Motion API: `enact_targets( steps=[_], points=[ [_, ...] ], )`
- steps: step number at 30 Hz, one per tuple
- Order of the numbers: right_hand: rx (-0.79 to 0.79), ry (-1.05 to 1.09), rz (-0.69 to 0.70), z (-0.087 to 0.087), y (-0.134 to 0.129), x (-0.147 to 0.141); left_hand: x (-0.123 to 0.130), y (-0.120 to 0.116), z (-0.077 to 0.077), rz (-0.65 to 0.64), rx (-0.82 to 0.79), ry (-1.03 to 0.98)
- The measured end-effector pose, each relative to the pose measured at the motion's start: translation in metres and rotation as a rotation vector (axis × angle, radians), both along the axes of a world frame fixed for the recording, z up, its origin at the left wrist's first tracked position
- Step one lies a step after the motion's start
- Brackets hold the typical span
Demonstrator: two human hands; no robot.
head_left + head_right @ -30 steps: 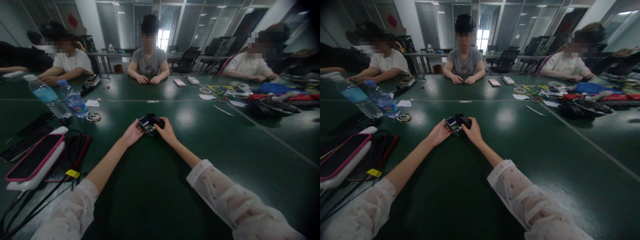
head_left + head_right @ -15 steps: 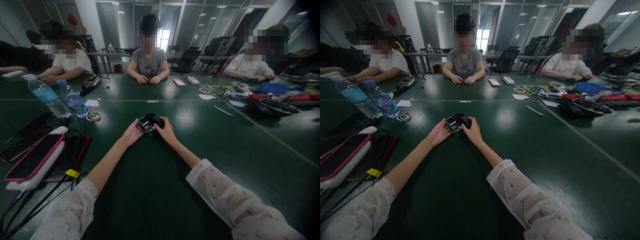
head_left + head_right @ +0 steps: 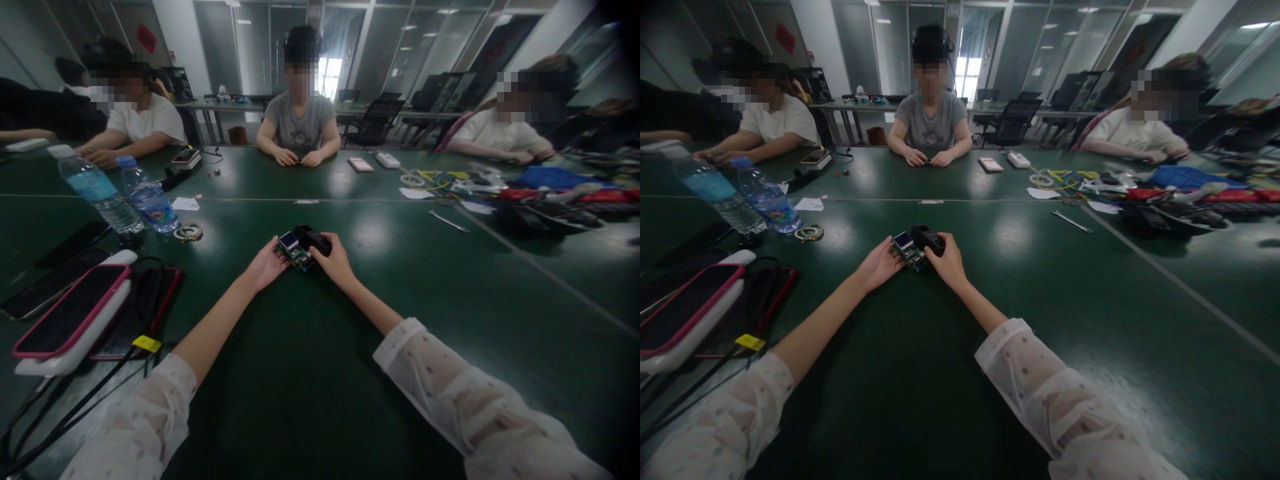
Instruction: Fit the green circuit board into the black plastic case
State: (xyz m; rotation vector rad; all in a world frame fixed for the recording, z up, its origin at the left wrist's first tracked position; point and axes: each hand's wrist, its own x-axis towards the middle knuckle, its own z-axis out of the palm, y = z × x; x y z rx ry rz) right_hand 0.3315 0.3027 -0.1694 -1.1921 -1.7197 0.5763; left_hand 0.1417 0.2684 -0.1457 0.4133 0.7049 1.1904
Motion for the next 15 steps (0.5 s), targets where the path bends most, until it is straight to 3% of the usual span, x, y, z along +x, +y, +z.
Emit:
enact_targets(
  steps=[15],
  points=[
    [0.038, 0.021, 0.018, 0.0072, -0.0069, -0.0023, -0.0017, 0.0, -0.0022, -0.021, 0.02, 0.012]
  ],
)
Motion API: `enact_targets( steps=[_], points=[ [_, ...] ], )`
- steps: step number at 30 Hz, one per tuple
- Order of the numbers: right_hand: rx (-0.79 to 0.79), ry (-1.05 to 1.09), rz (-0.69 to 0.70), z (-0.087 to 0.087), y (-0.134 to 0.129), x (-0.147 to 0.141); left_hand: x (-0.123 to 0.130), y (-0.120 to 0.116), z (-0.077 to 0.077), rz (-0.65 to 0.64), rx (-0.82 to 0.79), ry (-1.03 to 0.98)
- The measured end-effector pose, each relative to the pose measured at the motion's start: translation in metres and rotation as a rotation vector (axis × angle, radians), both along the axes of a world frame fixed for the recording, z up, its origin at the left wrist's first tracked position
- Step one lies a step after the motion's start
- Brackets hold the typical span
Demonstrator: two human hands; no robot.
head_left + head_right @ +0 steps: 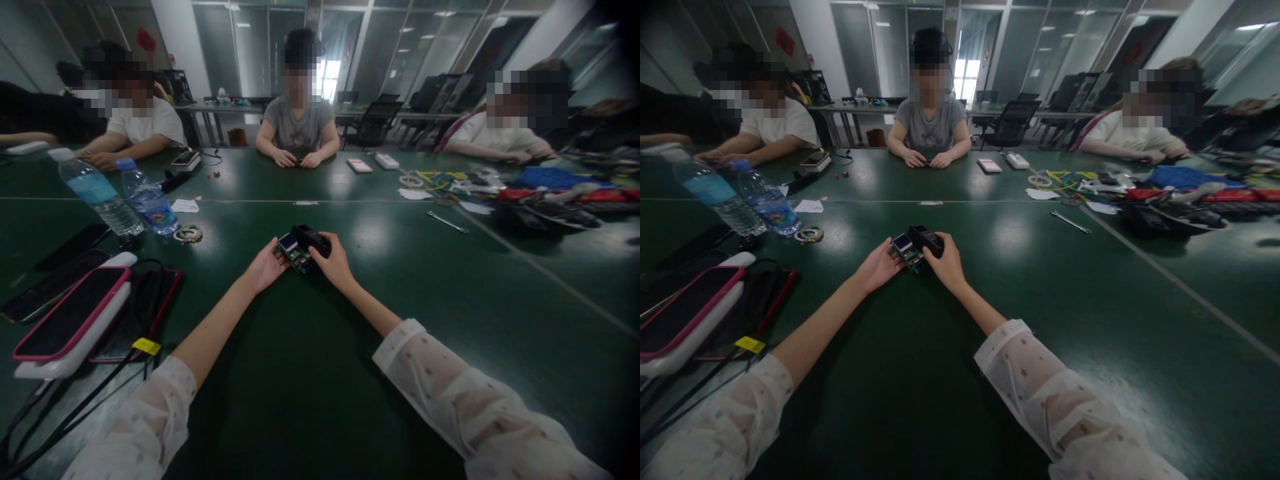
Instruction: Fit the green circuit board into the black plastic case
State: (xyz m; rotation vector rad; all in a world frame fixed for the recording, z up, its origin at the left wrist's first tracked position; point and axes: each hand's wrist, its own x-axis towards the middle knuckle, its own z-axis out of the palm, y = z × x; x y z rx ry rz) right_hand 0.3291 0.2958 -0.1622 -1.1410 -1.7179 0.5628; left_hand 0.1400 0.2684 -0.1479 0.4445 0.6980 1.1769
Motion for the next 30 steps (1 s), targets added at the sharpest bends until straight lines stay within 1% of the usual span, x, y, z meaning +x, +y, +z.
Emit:
enact_targets(
  steps=[9, 15, 18, 21, 24, 27, 30],
  points=[
    [-0.011, 0.068, -0.019, 0.004, -0.002, 0.002, -0.001, 0.002, -0.004, -0.003, 0.008, -0.007],
    [-0.027, 0.083, 0.036, 0.009, 0.001, 0.005, -0.001, 0.003, -0.006, 0.005, 0.012, -0.01],
    [-0.022, 0.086, 0.078, 0.016, 0.005, 0.008, -0.001, 0.004, -0.006, 0.005, -0.01, -0.011],
    [-0.029, 0.086, 0.12, 0.027, 0.009, 0.014, -0.001, 0.003, -0.005, 0.004, -0.016, -0.013],
    [-0.042, 0.117, 0.09, 0.036, 0.013, 0.021, -0.001, 0.002, -0.003, 0.001, -0.01, -0.016],
    [-0.157, 0.28, 0.05, 0.034, 0.019, 0.027, -0.002, 0.001, -0.002, -0.01, -0.003, -0.012],
    [-0.367, 0.464, 0.13, 0.024, 0.023, 0.031, -0.002, 0.001, -0.003, -0.004, -0.003, -0.004]
  ],
)
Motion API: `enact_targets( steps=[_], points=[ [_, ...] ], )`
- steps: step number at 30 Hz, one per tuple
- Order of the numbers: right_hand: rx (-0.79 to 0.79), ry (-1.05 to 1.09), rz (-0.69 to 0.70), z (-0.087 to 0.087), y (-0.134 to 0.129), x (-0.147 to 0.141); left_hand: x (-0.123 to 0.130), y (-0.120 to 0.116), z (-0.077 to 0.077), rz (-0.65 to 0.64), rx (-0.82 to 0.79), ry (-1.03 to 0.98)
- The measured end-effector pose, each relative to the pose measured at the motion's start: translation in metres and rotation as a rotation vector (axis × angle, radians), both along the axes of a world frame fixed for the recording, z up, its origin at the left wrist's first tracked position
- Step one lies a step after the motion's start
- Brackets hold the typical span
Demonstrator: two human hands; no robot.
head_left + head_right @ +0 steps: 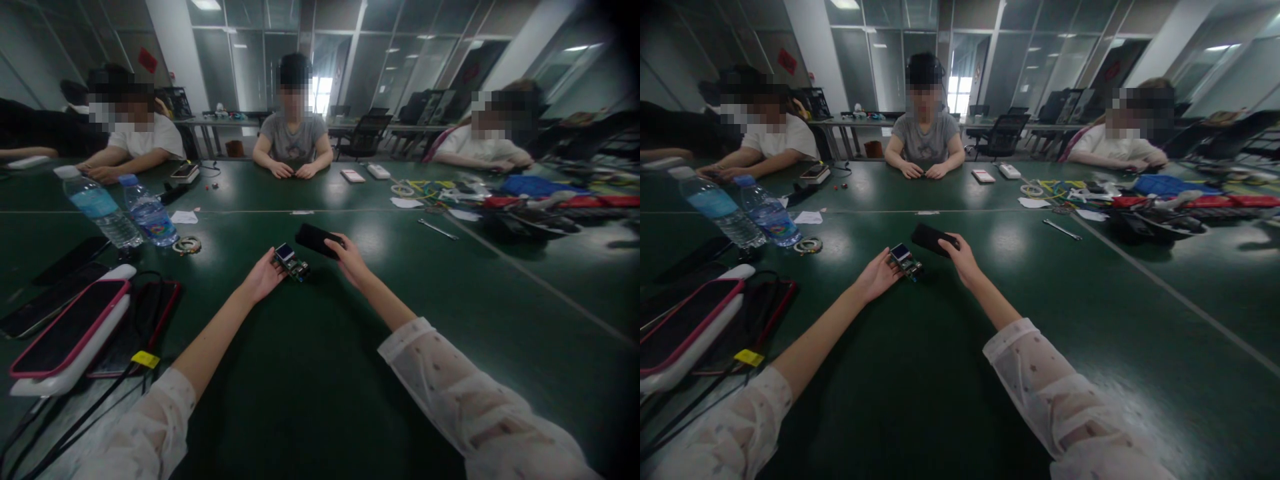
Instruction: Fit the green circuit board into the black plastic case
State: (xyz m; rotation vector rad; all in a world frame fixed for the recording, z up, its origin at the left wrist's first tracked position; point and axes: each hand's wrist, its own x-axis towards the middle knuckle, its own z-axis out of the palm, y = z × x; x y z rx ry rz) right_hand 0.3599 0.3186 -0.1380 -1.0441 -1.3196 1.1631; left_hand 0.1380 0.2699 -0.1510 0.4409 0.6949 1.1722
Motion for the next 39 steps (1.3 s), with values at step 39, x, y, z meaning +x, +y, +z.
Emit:
enact_targets(
  steps=[39],
  points=[
    [0.669, -0.87, 0.128, -0.019, -0.05, -0.045, 0.001, 0.002, -0.001, 0.061, -0.052, -0.031]
  ],
)
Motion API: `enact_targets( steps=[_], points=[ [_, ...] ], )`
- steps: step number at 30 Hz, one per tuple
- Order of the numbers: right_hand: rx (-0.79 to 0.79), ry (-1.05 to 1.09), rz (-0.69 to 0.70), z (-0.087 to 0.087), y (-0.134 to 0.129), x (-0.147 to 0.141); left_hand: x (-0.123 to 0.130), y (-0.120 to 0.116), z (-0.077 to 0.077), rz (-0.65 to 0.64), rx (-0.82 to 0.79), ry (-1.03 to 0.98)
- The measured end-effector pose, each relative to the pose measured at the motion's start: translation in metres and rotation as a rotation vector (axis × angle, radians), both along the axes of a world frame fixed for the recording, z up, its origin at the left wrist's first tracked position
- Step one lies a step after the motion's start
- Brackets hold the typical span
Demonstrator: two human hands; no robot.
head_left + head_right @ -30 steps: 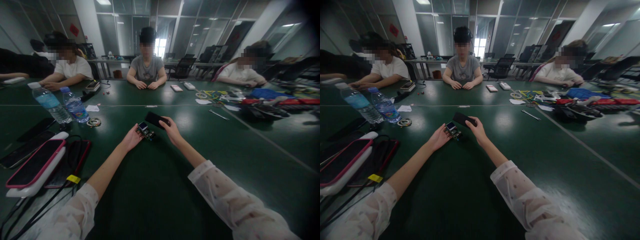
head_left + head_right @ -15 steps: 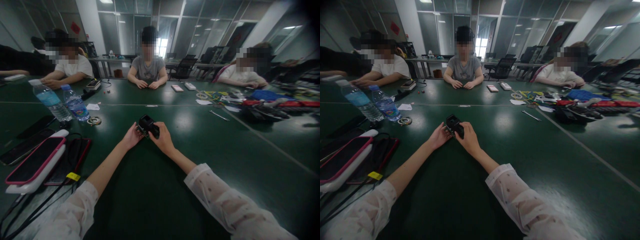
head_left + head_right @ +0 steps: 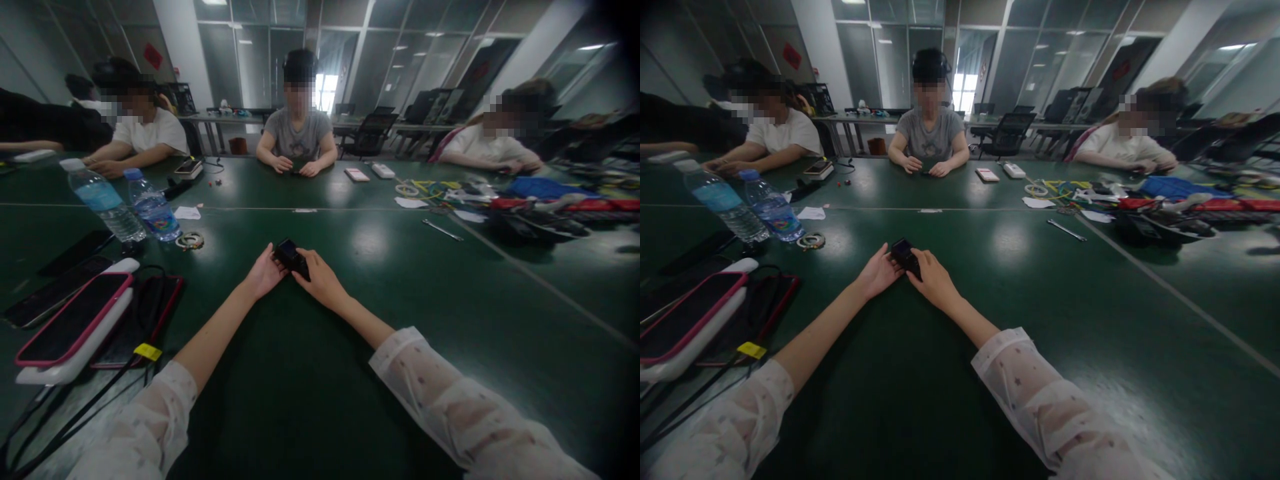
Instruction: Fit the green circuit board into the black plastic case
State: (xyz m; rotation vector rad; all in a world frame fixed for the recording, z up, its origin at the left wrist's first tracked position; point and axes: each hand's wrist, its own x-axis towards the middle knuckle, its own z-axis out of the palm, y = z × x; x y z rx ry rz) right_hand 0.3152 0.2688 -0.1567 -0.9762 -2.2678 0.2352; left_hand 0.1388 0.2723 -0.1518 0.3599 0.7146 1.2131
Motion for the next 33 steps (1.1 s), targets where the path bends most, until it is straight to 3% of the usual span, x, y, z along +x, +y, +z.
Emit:
enact_targets(
  steps=[33],
  points=[
    [-0.054, -0.019, -0.027, 0.0047, -0.0029, -0.0003, -0.0018, 0.0, -0.0029, -0.022, 0.012, 0.012]
  ],
)
